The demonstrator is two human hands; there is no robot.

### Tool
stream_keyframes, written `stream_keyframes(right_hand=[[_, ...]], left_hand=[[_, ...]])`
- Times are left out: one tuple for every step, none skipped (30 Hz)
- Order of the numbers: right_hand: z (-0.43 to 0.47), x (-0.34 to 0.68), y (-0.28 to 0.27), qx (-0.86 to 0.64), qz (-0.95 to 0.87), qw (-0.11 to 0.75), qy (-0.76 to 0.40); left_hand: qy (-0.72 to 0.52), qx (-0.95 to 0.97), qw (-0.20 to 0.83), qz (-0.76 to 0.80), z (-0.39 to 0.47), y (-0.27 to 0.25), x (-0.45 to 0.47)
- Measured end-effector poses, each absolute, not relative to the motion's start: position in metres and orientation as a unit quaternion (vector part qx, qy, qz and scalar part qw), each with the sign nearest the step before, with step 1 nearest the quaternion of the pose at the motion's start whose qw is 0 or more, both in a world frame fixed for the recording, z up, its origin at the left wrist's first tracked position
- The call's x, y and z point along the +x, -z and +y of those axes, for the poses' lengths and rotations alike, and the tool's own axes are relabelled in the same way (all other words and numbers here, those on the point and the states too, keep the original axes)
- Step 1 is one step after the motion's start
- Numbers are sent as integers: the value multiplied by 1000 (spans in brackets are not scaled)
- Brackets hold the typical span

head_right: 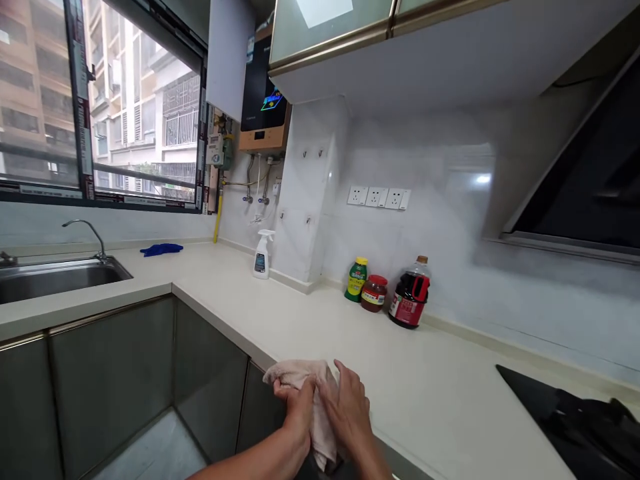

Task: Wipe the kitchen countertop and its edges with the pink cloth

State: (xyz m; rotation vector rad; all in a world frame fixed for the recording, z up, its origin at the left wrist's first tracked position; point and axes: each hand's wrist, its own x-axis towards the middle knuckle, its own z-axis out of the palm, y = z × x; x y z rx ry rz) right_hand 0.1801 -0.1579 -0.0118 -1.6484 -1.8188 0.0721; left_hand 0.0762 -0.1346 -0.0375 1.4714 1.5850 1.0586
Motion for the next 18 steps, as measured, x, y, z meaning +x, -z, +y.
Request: stream_keyframes(right_hand=[[-154,176,13,-654,-690,310,-24],[-150,172,14,-668,-686,288,-16],[-147,169,16,-673,-687,274,-7],[-145,168,18,-670,-691,271,0],[-143,167,20,-661,-697,279,1],[-143,168,23,-647,-703,294,-6],[-144,170,24,-630,-710,314,-21],[-146,173,25,-612,-715,337,-42],[-149,176,25,-590,-718,363,-70],[-153,179,23,-567,-719,388,-103],[-158,182,18,-545,-717,413,-136],[-163,184,12,-525,-713,435,-164],[-168,186,4,-510,-708,454,-182],[-172,188,-7,-498,-703,470,-190],[-176,190,-18,-491,-701,482,-188],[-179,192,-32,-486,-699,493,-181],[-181,194,-46,-481,-698,502,-173],[-181,196,-61,-476,-695,513,-163]], left_hand=[[-441,519,374,630,-137,37,76],[-475,471,387,635,-142,36,76],[-514,426,406,624,-147,36,77],[-555,383,433,599,-153,37,77],[-594,333,469,562,-160,38,77],[-626,284,508,518,-166,40,78],[-647,245,547,472,-171,41,79],[-654,221,580,433,-176,44,80],[-650,213,605,408,-180,46,81],[-645,210,625,386,-184,48,82],[-641,209,644,362,-188,50,82],[-635,210,665,333,-192,50,81],[-629,212,684,303,-197,50,79],[-623,215,700,276,-201,47,77],[-617,225,711,252,-205,43,74],[-611,239,718,234,-208,35,70],[-605,256,720,223,-208,25,67],[-601,276,719,212,-206,13,64]])
